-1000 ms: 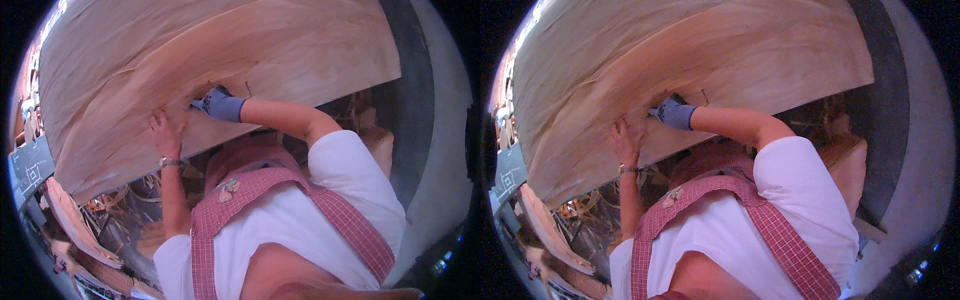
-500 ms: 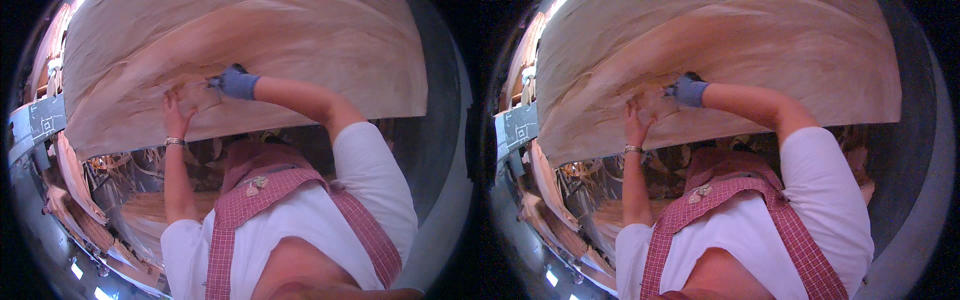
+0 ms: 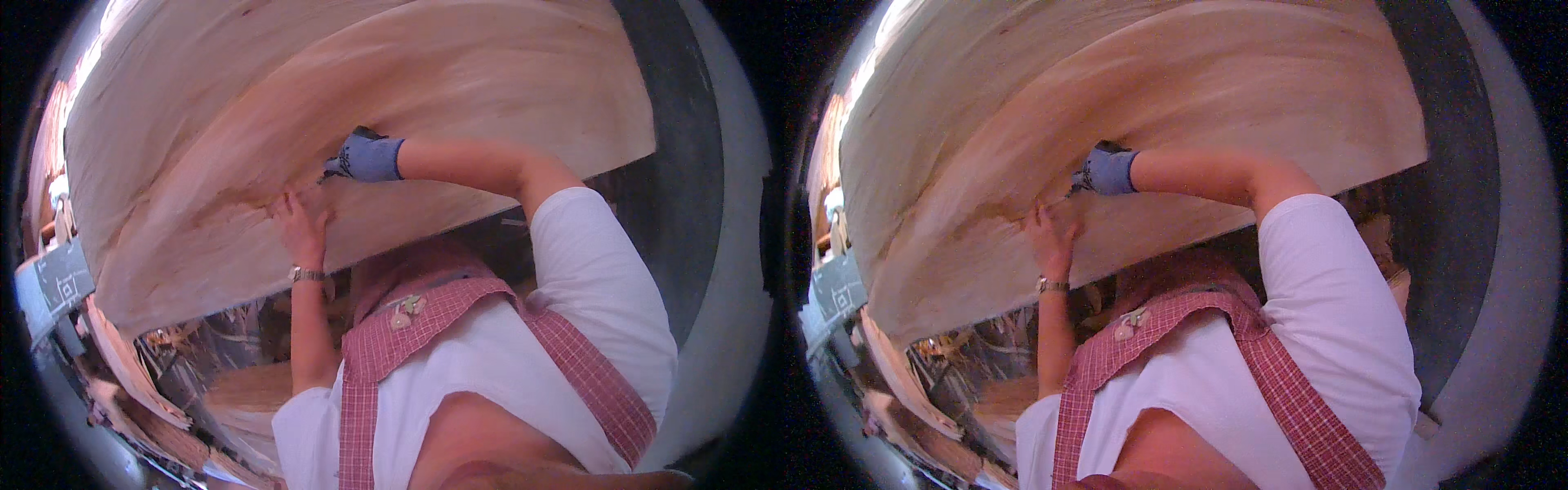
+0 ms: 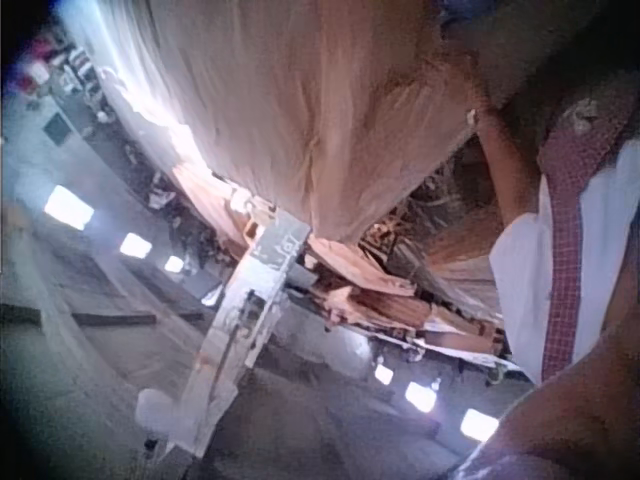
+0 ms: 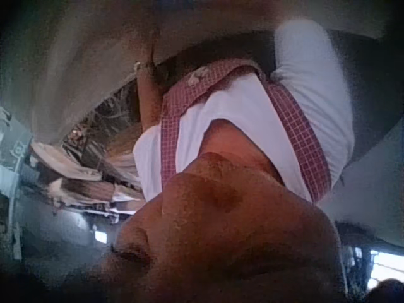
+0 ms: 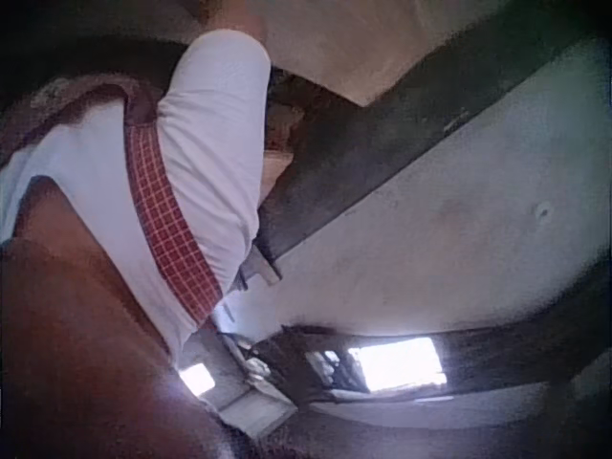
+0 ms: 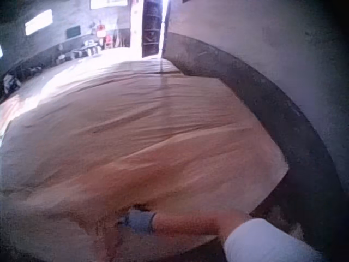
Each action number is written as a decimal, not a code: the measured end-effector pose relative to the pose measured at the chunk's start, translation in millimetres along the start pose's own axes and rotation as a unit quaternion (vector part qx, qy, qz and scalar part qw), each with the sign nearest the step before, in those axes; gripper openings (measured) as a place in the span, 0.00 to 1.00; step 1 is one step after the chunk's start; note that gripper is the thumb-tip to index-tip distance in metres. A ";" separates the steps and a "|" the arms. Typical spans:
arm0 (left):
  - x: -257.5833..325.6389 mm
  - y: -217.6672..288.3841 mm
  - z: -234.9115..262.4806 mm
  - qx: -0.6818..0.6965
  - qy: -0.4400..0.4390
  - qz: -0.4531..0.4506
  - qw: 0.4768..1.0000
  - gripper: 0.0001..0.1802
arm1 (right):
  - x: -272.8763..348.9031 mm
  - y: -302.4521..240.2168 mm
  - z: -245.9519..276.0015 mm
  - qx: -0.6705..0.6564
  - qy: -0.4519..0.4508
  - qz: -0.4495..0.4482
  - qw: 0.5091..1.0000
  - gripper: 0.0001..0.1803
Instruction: The person sorts and stacks large sheets of wood veneer, moving them from one pile to another on a metal table and onto the floor, while using a marking tool to mark or separate the sheets.
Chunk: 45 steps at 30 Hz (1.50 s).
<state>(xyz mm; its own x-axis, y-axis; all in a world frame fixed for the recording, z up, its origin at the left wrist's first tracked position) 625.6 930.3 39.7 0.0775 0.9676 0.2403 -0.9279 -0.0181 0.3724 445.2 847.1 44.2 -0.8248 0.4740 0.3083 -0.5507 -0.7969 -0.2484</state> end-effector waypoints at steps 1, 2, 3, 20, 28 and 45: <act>-3.0 12.7 6.9 -0.018 0.019 -0.004 1.000 0.54 | 6.6 8.3 1.5 0.006 0.034 0.021 0.999 0.19; -7.4 35.2 11.4 -0.035 0.036 -0.011 0.999 0.55 | 18.0 18.9 -4.0 0.012 0.066 0.039 0.997 0.19; -11.7 54.6 12.4 -0.052 0.053 -0.018 0.997 0.56 | 17.7 19.6 -10.5 -0.021 0.090 0.044 0.995 0.17; -37.7 49.4 -12.6 -0.102 -0.044 -0.018 0.994 0.55 | 299.9 253.8 -59.3 -0.067 0.086 -0.136 0.985 0.18; -107.0 178.9 -93.5 -0.228 0.110 -0.069 0.965 0.39 | 362.5 278.0 -49.5 -0.065 0.024 -0.160 0.985 0.20; -117.3 401.8 -139.4 -0.108 -0.029 -0.104 0.988 0.50 | 635.9 450.4 -113.4 0.023 0.303 -0.094 0.948 0.14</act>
<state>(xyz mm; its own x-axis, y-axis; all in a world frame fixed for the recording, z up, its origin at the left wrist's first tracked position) 192.8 844.6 36.1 0.2895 0.9288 0.2314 -0.9456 0.2399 0.2200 -341.9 832.0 24.3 -0.6422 0.7265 -0.2445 -0.7006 -0.6857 -0.1973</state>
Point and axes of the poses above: each hand's wrist, its own x-axis away from the middle knuckle, its own z-axis out of the back of the hand, y = z × x, the point moved 3 cm from there along -x, towards the middle knuckle, and after that the axes turned 6 degrees about -y, right-handed, at the moved point
